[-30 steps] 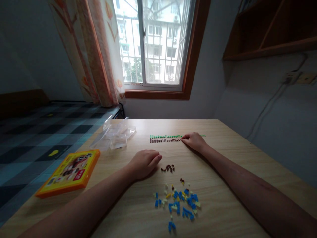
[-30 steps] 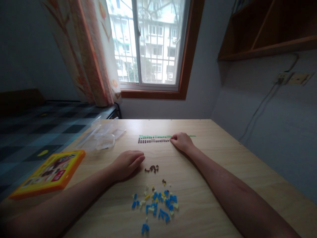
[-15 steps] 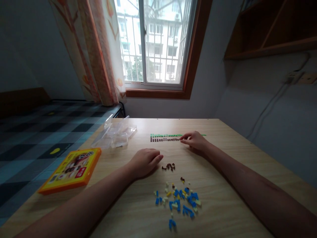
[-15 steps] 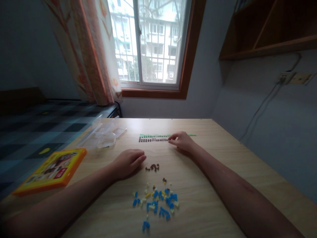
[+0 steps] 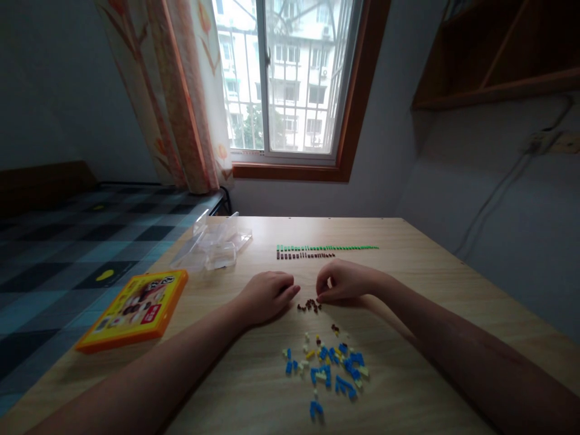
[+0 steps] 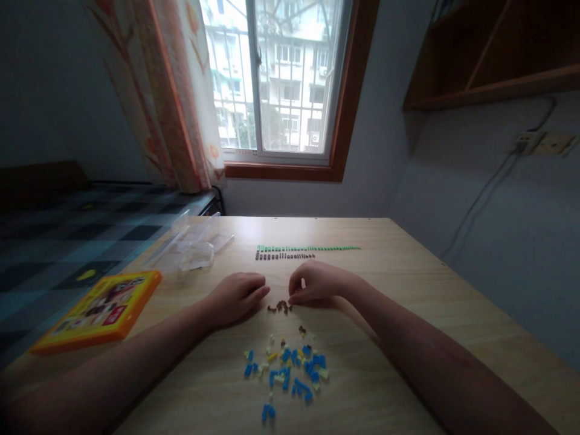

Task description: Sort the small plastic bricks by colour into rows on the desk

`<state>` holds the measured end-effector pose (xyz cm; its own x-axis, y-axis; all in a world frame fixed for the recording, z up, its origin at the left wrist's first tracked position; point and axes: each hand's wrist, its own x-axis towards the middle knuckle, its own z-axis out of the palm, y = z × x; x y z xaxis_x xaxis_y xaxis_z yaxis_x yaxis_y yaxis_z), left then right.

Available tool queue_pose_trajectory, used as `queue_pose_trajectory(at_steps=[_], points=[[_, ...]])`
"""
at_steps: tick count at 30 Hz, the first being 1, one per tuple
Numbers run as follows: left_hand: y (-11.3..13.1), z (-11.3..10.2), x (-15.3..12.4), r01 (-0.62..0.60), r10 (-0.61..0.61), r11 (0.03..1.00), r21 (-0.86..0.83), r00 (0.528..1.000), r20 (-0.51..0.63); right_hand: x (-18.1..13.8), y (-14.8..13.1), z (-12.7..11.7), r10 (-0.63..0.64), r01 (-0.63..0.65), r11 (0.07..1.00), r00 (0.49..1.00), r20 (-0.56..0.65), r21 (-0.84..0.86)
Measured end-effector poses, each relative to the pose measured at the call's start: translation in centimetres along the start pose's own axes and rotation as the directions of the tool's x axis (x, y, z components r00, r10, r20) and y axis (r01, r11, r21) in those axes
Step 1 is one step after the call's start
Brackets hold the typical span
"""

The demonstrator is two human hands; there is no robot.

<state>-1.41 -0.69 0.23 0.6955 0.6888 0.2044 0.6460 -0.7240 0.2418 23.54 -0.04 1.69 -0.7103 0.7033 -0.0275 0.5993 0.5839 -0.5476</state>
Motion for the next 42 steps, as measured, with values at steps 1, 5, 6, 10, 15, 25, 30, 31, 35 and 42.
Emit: queue_pose_trajectory(at_steps=[1,5,6,10,15,25,30,31,35,42], points=[[-0.1,0.0,0.0,-0.009,0.009,1.000,-0.004,1.000,-0.002,0.0,0.1,-0.1,0.003,-0.003,1.000,1.000,-0.003,-0.005],[-0.2,0.0,0.0,-0.018,0.018,1.000,-0.020,1.000,-0.005,-0.4,0.6,-0.7,0.060,-0.061,0.996,0.998,-0.021,-0.062],[-0.2,0.0,0.0,-0.014,0.014,1.000,-0.026,1.000,-0.001,-0.4,0.8,-1.0,0.072,-0.075,0.993,0.997,-0.030,-0.088],[-0.2,0.0,0.0,-0.007,0.008,0.999,-0.052,1.000,0.003,-0.8,1.8,-1.6,0.086,-0.113,0.974,0.986,-0.144,-0.198],[-0.2,-0.1,0.0,-0.013,0.013,0.999,-0.053,1.000,0.001,-1.1,2.6,-2.1,0.105,-0.129,0.981,0.980,-0.167,-0.143],[-0.1,-0.2,0.0,-0.008,0.009,0.999,-0.046,1.000,0.010,-0.6,2.4,-1.3,0.187,-0.214,0.963,0.968,-0.167,-0.163],[-0.1,-0.2,0.0,-0.008,0.009,0.998,-0.058,1.000,0.013,-1.1,4.2,-2.0,0.202,-0.231,0.966,0.955,-0.217,-0.115],[-0.1,-0.1,0.0,-0.010,0.011,0.998,-0.056,1.000,0.013,-1.2,4.7,-2.2,0.212,-0.244,0.964,0.945,-0.248,-0.107],[-0.2,0.0,0.0,-0.013,0.014,0.999,-0.040,1.000,0.006,-1.4,6.9,-2.6,0.285,-0.374,0.916,0.861,-0.422,-0.145],[-0.1,0.0,0.0,-0.011,0.011,0.999,-0.035,1.000,0.009,-0.6,8.4,-1.9,0.296,-0.459,0.860,0.804,-0.516,-0.221]])
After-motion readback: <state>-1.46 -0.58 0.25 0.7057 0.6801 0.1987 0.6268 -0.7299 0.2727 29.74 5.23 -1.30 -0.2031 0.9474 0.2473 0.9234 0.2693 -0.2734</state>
